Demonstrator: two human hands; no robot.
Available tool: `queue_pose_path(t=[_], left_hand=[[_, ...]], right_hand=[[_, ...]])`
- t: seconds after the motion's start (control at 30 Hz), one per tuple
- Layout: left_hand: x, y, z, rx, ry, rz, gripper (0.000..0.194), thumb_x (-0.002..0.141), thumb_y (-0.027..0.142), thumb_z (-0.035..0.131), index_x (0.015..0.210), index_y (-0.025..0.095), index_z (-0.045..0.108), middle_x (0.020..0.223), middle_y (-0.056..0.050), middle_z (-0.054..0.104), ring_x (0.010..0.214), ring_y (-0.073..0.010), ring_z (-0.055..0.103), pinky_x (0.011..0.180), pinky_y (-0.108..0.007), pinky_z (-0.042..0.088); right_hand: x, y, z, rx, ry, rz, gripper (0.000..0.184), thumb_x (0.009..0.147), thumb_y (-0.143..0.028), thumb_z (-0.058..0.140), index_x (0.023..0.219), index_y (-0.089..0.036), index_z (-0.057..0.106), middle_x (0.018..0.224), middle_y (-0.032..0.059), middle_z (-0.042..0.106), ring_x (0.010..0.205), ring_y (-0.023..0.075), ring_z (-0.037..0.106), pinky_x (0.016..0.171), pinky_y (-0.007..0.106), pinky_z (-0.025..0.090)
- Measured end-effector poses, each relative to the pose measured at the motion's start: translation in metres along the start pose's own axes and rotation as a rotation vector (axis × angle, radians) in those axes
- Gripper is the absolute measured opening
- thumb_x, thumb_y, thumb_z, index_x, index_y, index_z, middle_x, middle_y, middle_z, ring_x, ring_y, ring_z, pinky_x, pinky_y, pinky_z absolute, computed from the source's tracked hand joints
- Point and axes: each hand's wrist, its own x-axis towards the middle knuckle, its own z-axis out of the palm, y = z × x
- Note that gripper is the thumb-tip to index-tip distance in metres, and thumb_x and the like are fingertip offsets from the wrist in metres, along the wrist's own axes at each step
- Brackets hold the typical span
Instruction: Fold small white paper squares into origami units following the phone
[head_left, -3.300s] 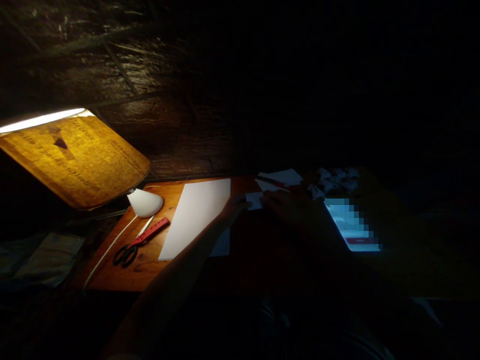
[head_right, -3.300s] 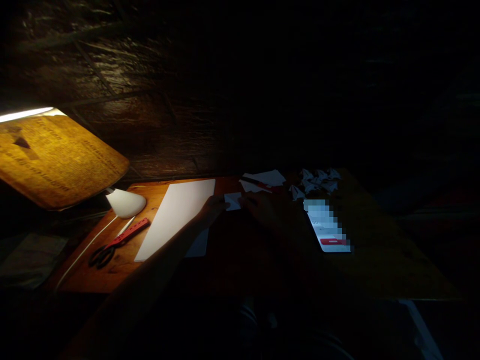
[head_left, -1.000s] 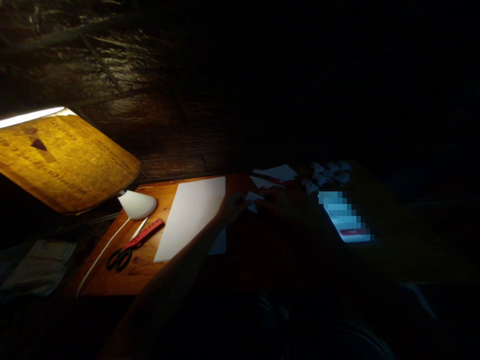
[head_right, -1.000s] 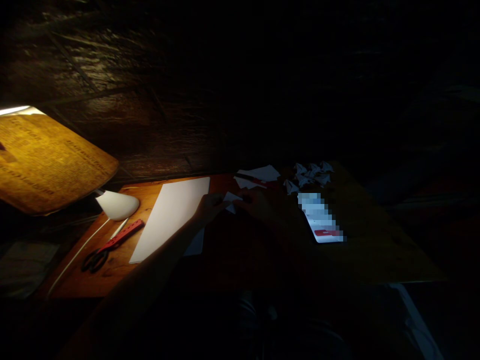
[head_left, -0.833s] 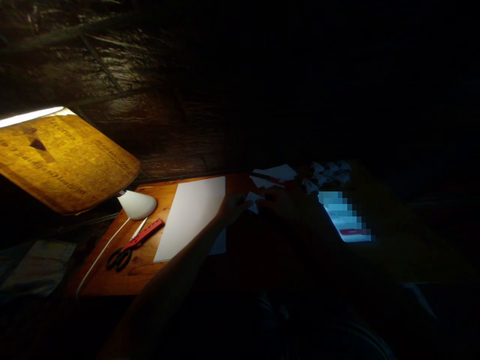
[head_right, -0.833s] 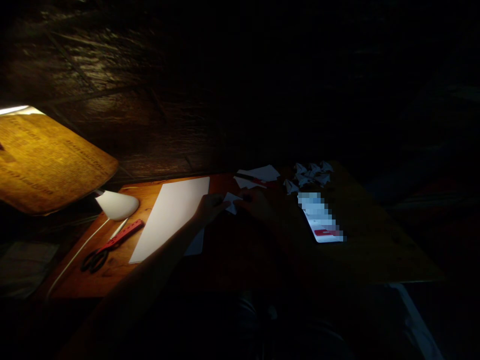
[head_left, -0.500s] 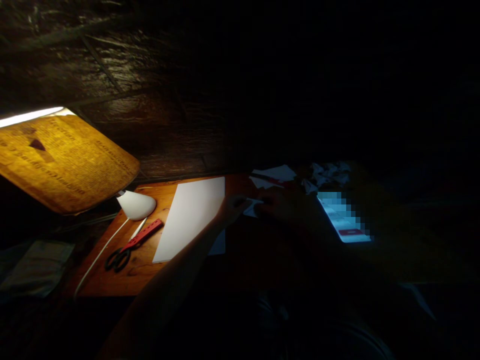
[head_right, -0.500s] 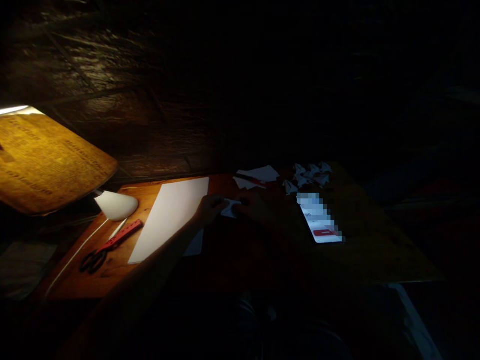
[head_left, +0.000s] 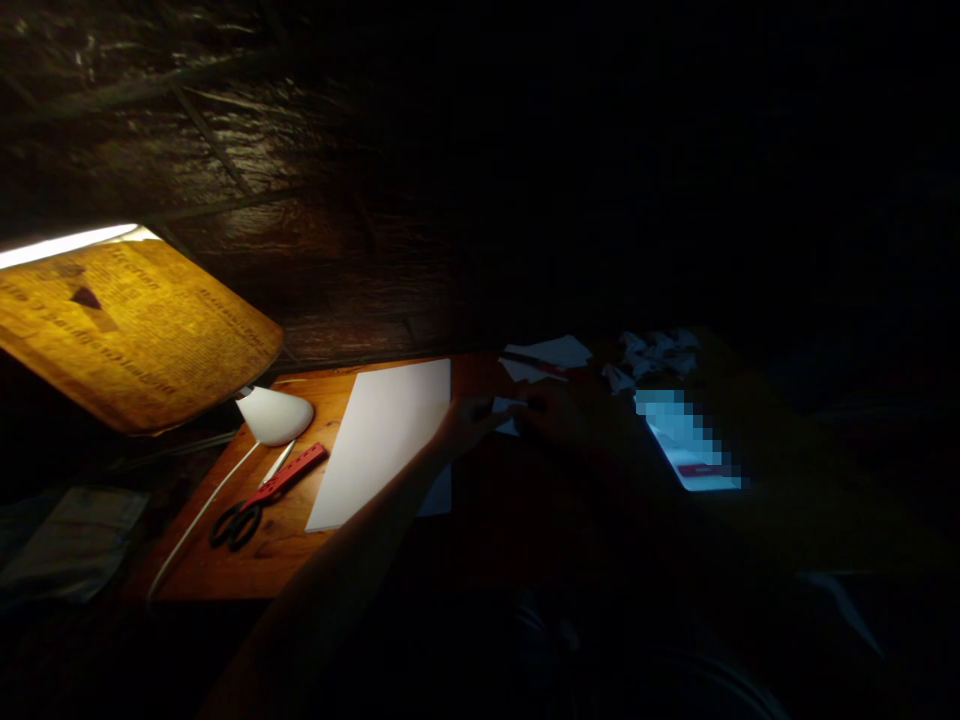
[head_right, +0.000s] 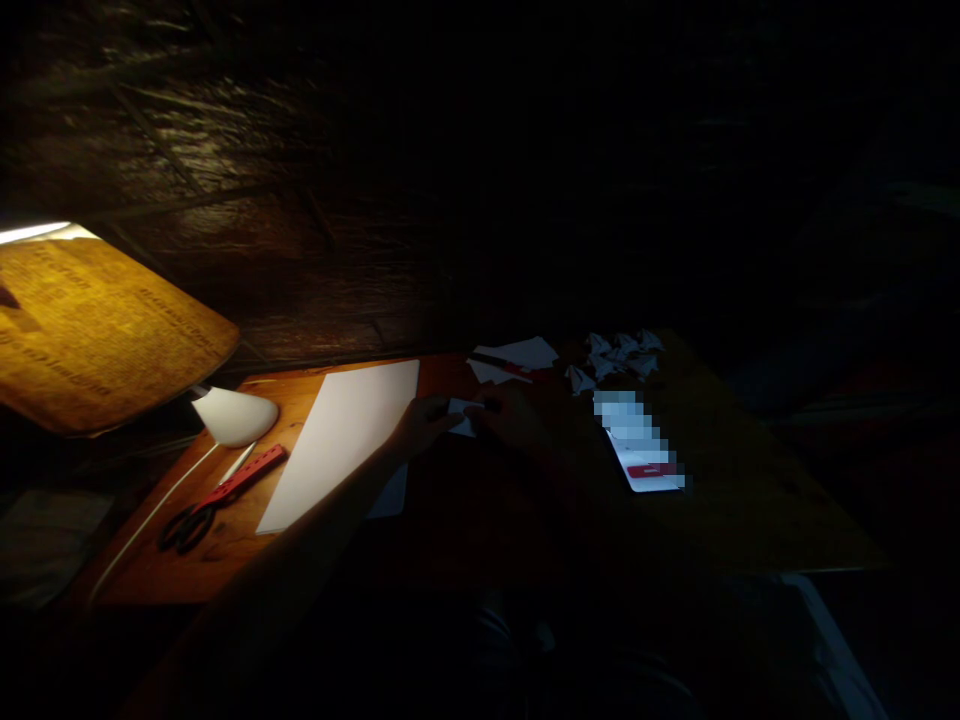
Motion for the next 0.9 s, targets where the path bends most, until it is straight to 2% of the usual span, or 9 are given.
queue_pose_path(t=[0.07, 0.13, 0.33, 0.63, 0.77, 0.9], left_hand=[[0.0, -0.002, 0.0, 0.019, -0.023, -0.038, 0.037, 0.077, 0.05, 0.071, 0.08, 0.013, 0.071, 0.069, 0.0, 0.065, 0.062, -0.0127, 0.056, 0.058, -0.023, 0.042], [0.0, -0.003, 0.0, 0.035, -0.006, -0.059, 0.038, 0.076, 0.05, 0.072, 0.079, 0.013, 0.072, 0.068, -0.001, 0.066, 0.063, -0.0135, 0.057, 0.058, -0.023, 0.043], [-0.001, 0.001, 0.0, -0.078, -0.011, -0.027, 0.038, 0.075, 0.05, 0.073, 0.082, 0.013, 0.072, 0.073, -0.003, 0.069, 0.066, -0.014, 0.059, 0.06, -0.024, 0.044], [0.003, -0.002, -0.002, -0.12, -0.026, -0.064, 0.039, 0.075, 0.051, 0.073, 0.081, 0.013, 0.072, 0.071, -0.002, 0.065, 0.066, -0.013, 0.056, 0.06, -0.024, 0.04], [0.006, -0.008, -0.004, -0.165, -0.061, -0.08, 0.041, 0.072, 0.053, 0.076, 0.081, 0.013, 0.073, 0.073, -0.002, 0.067, 0.068, -0.0138, 0.058, 0.062, -0.024, 0.042], [0.007, -0.009, -0.005, -0.18, -0.081, -0.059, 0.038, 0.074, 0.049, 0.077, 0.086, 0.013, 0.075, 0.08, -0.004, 0.071, 0.073, -0.015, 0.061, 0.065, -0.024, 0.044]], right_hand=[[0.001, 0.002, 0.001, 0.013, 0.005, -0.009, 0.018, 0.084, -0.032, 0.066, 0.077, -0.018, 0.075, 0.073, 0.0037, 0.073, 0.067, 0.0165, 0.062, 0.062, 0.025, 0.047], [0.0, 0.001, 0.001, 0.02, 0.009, -0.011, 0.019, 0.084, -0.035, 0.066, 0.078, -0.019, 0.075, 0.072, 0.0034, 0.072, 0.067, 0.017, 0.062, 0.062, 0.026, 0.047], [-0.004, -0.01, -0.002, 0.007, 0.014, 0.014, 0.019, 0.084, -0.038, 0.068, 0.076, -0.021, 0.074, 0.076, 0.0055, 0.074, 0.074, 0.0214, 0.066, 0.068, 0.031, 0.05], [-0.003, -0.023, -0.012, -0.099, -0.027, -0.018, 0.019, 0.083, -0.031, 0.069, 0.065, -0.024, 0.068, 0.073, 0.0046, 0.073, 0.072, 0.0233, 0.065, 0.069, 0.035, 0.052], [-0.005, -0.026, -0.015, -0.158, 0.013, -0.03, 0.016, 0.081, -0.038, 0.07, 0.071, -0.026, 0.071, 0.074, 0.0052, 0.074, 0.072, 0.0262, 0.066, 0.068, 0.038, 0.052], [-0.005, -0.024, -0.011, -0.099, 0.019, -0.002, 0.029, 0.082, -0.049, 0.068, 0.065, -0.025, 0.068, 0.07, 0.006, 0.072, 0.069, 0.0271, 0.065, 0.064, 0.038, 0.052]])
